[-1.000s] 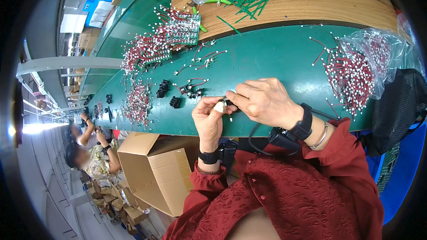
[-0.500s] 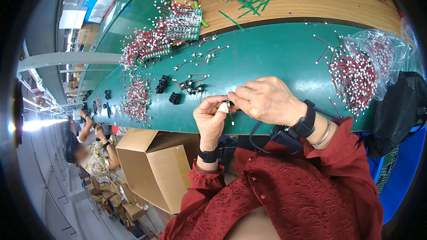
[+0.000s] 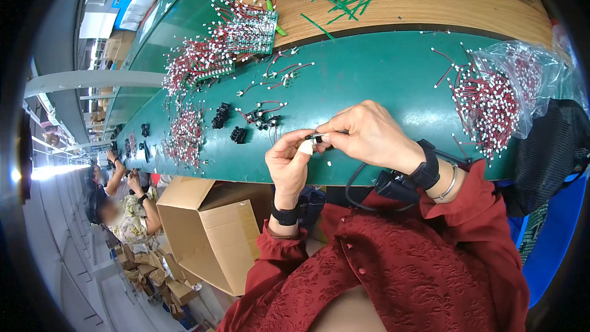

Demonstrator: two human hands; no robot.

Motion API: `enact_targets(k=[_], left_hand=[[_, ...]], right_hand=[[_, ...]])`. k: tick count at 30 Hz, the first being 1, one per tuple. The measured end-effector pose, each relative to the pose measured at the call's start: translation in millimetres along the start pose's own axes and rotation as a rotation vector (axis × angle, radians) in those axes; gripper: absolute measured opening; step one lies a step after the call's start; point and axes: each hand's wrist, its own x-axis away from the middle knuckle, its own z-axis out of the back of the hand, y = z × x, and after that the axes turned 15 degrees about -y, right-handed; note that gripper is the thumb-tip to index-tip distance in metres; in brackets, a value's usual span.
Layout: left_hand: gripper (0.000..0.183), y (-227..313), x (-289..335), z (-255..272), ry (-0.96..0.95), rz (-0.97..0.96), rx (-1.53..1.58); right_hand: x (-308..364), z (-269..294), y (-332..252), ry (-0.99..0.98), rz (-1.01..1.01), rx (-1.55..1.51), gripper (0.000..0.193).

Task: The person assembles small electronic components at a workstation, inserting wires into black plastic housings and securing them with a tool. Completed units are placed into a cardboard box. The person handles wires, connectors, and housings throughout the task.

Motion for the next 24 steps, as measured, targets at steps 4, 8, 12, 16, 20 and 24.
enact_targets(k=[4, 8, 12, 16, 20, 24], left_hand=[[0.023, 3.2, -1.8, 2.9, -0.009, 0.068, -0.027], [0.022, 5.0, -1.5, 0.5, 0.004, 0.078, 0.006], [0.025, 5.9, -2.0, 1.3, -0.001, 0.056, -0.012], [0.024, 3.7, -0.1, -2.1, 0.038, 0.046, -0.076], [0.019, 1.4, -1.6, -3.7, 0.078, 0.030, -0.070], [0.017, 0.7, -3.9, -5.5, 0.105, 0.044, -0.080]], right_hand=[[-0.8, -0.9, -1.4, 0.036, 0.050, 0.107, 0.017], [0.8, -2.6, 0.6, 0.058, 0.077, 0.166, 0.016], [0.3, -5.9, 2.1, 0.073, 0.083, 0.162, 0.016], [2.1, -8.7, 3.7, 0.087, 0.101, 0.242, 0.015], [3.6, -15.1, 4.2, 0.190, 0.233, 0.627, 0.016], [0.0, -13.5, 4.0, 0.247, 0.349, 0.806, 0.020]])
